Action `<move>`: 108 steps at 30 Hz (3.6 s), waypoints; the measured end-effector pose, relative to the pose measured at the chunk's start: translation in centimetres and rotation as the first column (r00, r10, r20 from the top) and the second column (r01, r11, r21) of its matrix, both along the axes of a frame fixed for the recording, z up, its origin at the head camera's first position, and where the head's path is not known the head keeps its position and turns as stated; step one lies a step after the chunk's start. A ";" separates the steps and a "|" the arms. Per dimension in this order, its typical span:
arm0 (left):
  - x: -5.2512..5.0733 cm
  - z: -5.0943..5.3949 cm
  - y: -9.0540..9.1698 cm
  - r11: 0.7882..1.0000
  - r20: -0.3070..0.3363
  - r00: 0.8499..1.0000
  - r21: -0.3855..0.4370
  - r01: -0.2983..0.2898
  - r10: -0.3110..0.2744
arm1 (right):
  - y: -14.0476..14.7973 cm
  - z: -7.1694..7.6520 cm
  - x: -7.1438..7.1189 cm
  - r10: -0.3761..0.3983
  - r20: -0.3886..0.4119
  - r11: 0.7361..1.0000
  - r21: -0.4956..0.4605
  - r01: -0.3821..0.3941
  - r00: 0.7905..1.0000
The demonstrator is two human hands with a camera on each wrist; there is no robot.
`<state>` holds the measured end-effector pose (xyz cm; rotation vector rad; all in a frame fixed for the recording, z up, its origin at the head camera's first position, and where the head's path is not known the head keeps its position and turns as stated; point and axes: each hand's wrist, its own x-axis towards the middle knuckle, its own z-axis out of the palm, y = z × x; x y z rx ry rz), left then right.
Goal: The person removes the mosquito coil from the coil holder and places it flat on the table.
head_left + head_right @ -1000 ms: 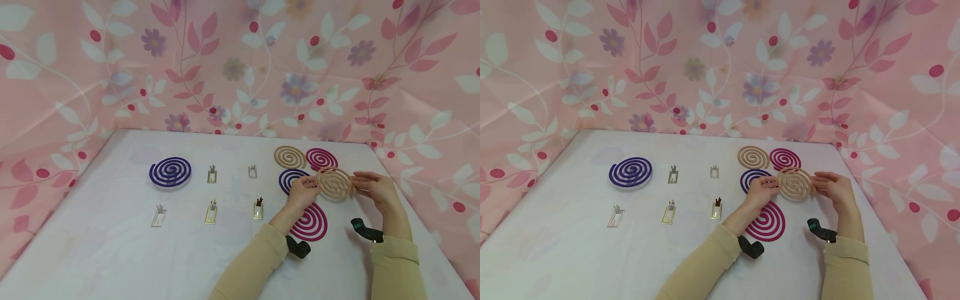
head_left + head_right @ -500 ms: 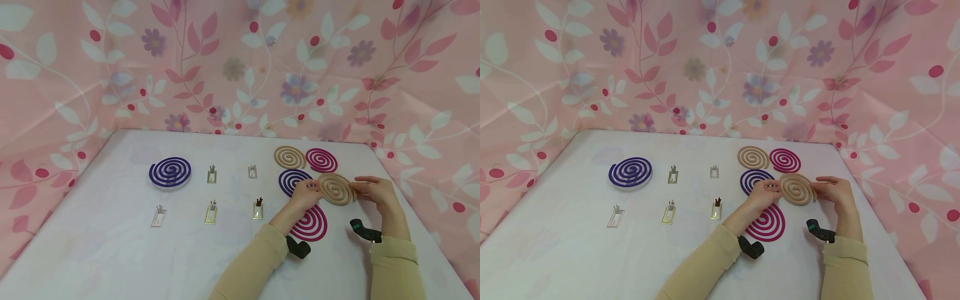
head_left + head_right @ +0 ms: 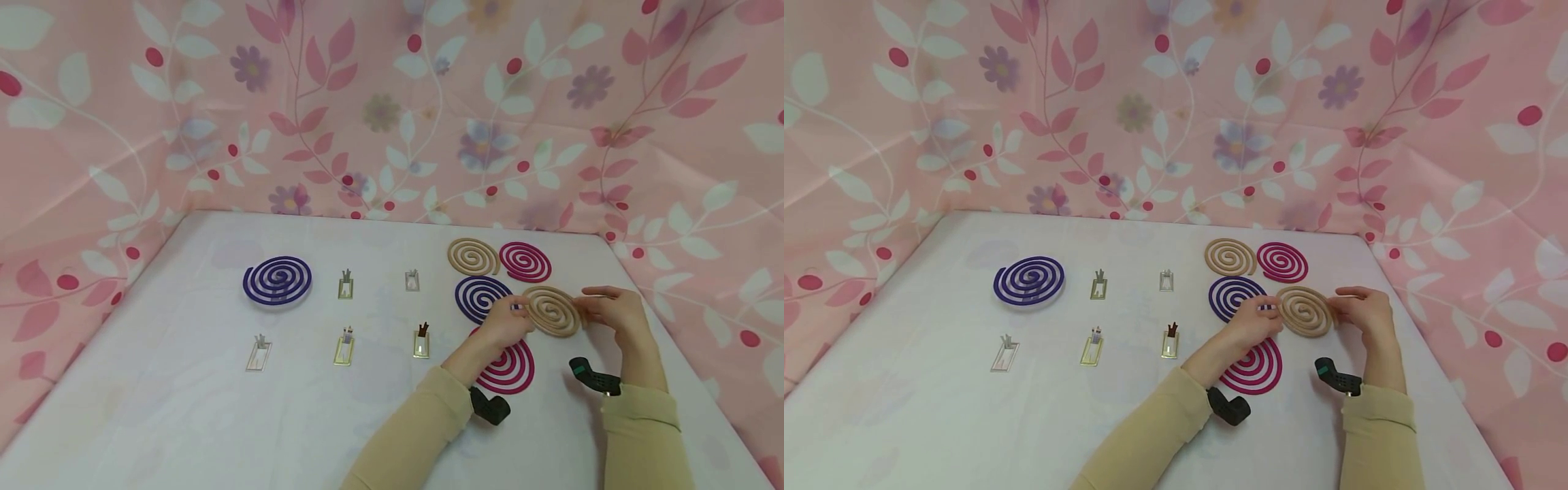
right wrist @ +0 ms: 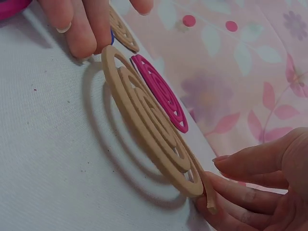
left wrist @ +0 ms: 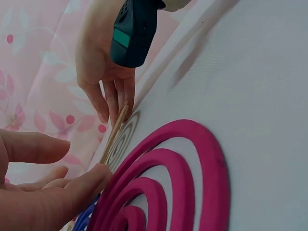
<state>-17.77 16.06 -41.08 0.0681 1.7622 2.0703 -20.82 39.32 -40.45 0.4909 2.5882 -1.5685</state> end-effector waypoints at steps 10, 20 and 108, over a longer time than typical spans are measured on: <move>0.2 0.2 0.0 0.999 0.002 1.000 0.030 0.012 -0.012 | -0.6 0.3 0.0 -0.015 -0.004 0.999 0.032 0.015 1.000; 0.1 -0.1 0.2 0.998 0.011 1.000 0.056 0.003 -0.003 | -0.8 0.5 0.1 -0.013 0.001 0.998 0.062 0.013 1.000; 3.5 1.3 -44.7 0.845 -0.196 0.823 0.073 -0.530 0.533 | -39.2 6.0 3.2 0.120 -0.229 0.692 -0.679 -0.247 0.966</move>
